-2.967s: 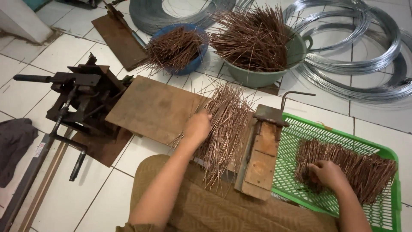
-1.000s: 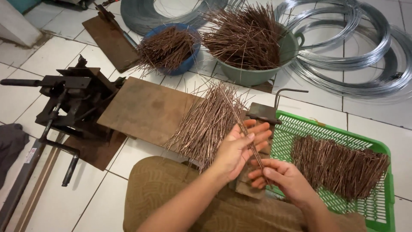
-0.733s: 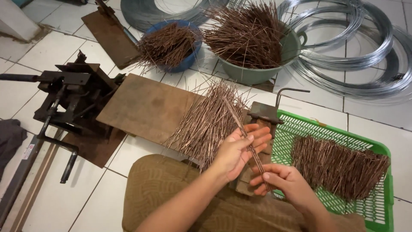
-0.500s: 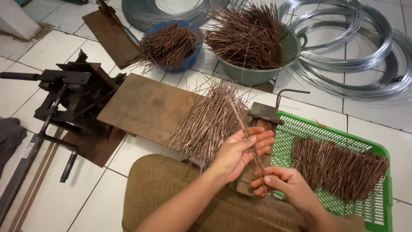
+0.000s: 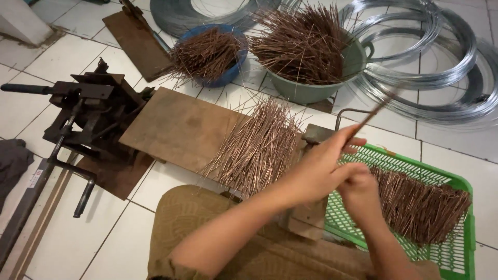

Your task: Bending thin metal rods into a U-shape using a manual bending jig on a workshop floor.

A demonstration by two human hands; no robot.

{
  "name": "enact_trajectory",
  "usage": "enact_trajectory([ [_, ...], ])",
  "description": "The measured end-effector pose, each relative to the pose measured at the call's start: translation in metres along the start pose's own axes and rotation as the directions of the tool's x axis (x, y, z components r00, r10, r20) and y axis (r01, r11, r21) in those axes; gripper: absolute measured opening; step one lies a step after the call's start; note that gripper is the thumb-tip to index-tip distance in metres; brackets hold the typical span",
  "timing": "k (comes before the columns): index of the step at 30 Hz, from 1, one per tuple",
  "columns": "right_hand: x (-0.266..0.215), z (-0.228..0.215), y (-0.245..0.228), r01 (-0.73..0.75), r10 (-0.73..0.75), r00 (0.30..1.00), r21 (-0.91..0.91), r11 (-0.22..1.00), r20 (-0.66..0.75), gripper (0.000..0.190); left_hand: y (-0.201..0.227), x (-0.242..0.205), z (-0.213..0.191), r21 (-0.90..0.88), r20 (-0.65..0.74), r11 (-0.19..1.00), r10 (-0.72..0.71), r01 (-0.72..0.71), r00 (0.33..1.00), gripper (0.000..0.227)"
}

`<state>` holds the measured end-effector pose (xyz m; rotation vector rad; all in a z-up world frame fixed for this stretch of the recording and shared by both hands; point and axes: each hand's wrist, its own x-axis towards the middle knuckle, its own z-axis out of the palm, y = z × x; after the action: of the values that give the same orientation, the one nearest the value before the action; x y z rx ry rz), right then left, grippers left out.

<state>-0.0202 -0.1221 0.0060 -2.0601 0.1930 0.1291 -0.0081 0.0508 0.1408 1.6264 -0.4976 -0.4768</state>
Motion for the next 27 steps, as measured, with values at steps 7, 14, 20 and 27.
enact_trajectory([
  [7, 0.036, 0.017, 0.028, 0.464, -0.465, 0.841, -0.073, 0.883, -0.275, 0.030, -0.064, 0.046, 0.001, 0.528, -0.220, 0.835, 0.309, -0.153, 0.925, 0.024],
  [14, 0.038, 0.012, 0.031, 0.440, -0.448, 0.879, -0.088, 0.894, -0.162, 0.011, -0.063, 0.041, -0.009, 0.357, -0.258, 0.913, 0.299, -0.197, 0.919, 0.018],
  [20, 0.071, -0.015, -0.003, 0.432, -0.462, 0.867, -0.182, 0.883, -0.185, 0.020, -0.037, 0.084, -0.030, 0.139, -0.230, 0.974, 0.209, -0.181, 0.950, 0.015],
  [27, 0.132, -0.010, -0.022, 0.470, -0.476, 0.849, -0.084, 0.879, -0.231, 0.014, -0.091, 0.210, -0.061, -0.148, -0.313, 0.947, 0.227, -0.284, 0.922, 0.015],
])
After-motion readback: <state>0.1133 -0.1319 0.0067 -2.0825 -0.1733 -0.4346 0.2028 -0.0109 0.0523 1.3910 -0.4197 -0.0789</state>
